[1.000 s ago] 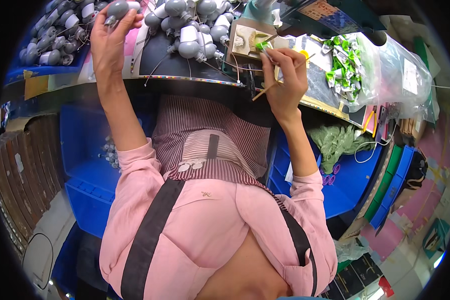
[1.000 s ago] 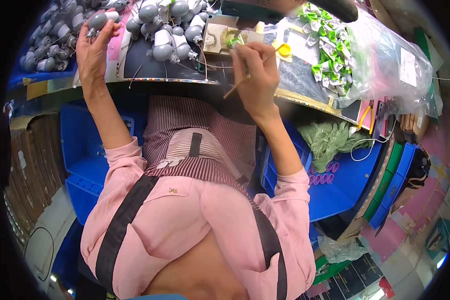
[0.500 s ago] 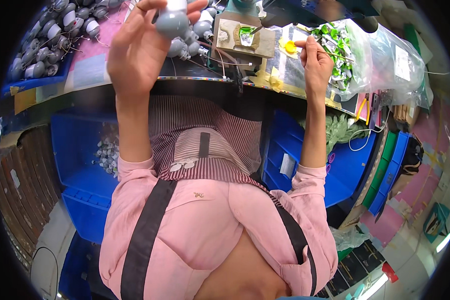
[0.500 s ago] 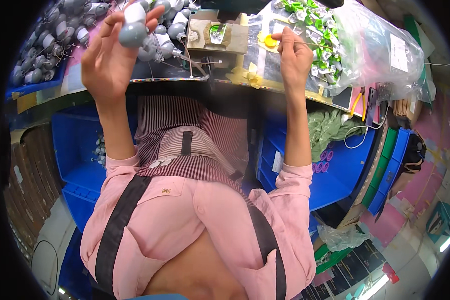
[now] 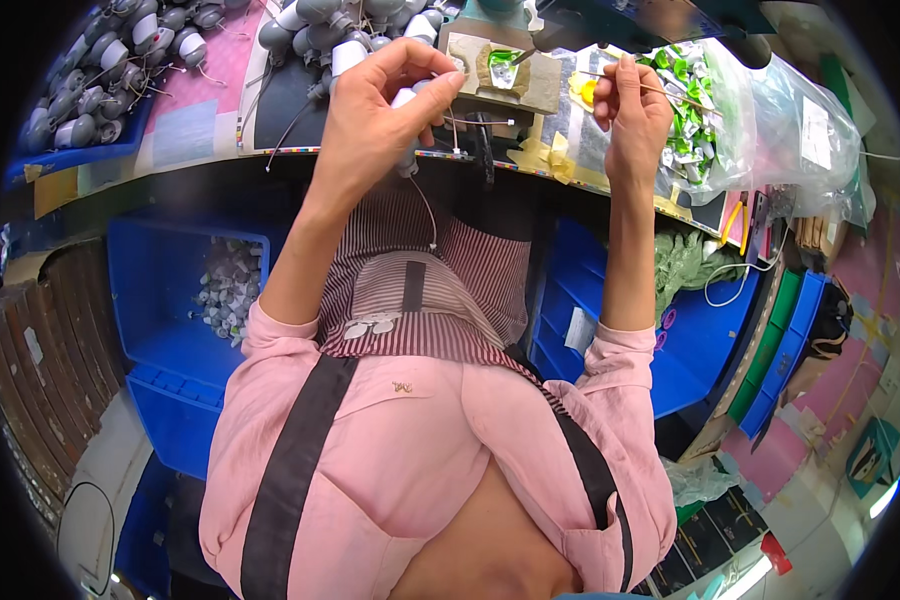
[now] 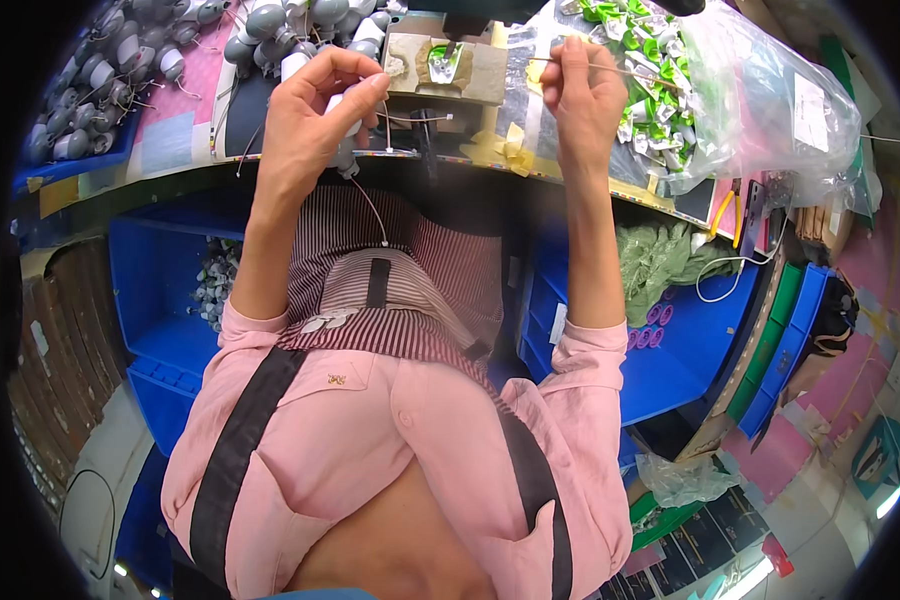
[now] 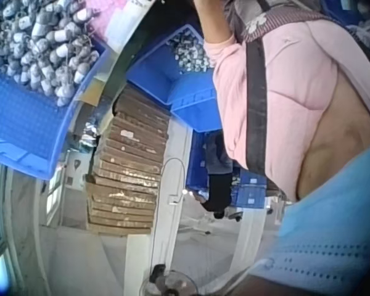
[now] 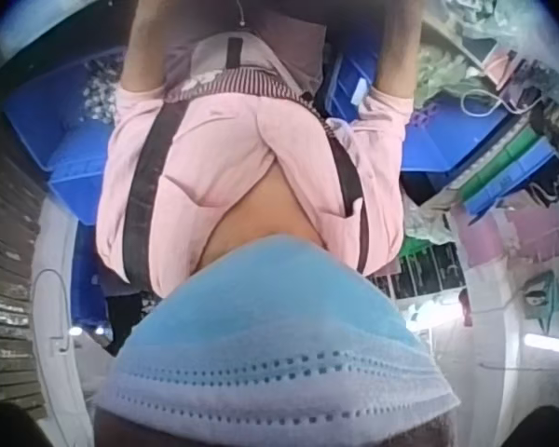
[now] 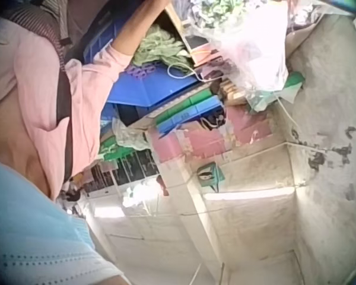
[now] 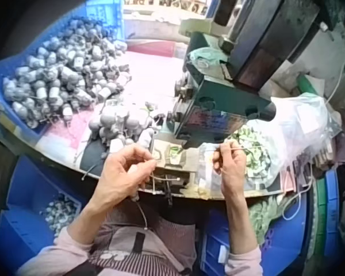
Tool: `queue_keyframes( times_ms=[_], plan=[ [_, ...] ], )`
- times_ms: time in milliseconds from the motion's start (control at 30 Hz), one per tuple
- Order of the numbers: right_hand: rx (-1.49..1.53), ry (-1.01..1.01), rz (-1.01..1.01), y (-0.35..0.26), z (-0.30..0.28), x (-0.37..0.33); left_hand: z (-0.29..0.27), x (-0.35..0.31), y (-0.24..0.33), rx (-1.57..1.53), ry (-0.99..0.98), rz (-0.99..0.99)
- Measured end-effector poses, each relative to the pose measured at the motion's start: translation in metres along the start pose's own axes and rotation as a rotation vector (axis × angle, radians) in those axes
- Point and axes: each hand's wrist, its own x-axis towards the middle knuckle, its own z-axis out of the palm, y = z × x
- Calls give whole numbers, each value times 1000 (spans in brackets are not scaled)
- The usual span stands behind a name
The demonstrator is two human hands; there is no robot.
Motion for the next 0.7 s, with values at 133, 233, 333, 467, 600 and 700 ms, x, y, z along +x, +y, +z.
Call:
queue_keyframes(
  times_ms=[133, 233, 333, 467, 600, 700],
  plan=[
    [69, -167, 30, -11, 33, -12, 14, 3, -11, 485, 73, 581],
    [-62, -172, -40, -4, 50, -15, 29, -6, -14, 633, 24, 628],
    [-281, -155, -221, 6, 53, -14, 34, -6, -24, 715, 5, 750],
    [-476, -185, -313, 4, 60, -17, 34, -11, -26, 877, -32, 678],
    [-591, -162, -335, 3, 60, -18, 33, -10, -32, 862, 24, 707],
    [-568, -157, -335, 8, 59, -16, 32, -9, -31, 862, 8, 732]
  ],
)
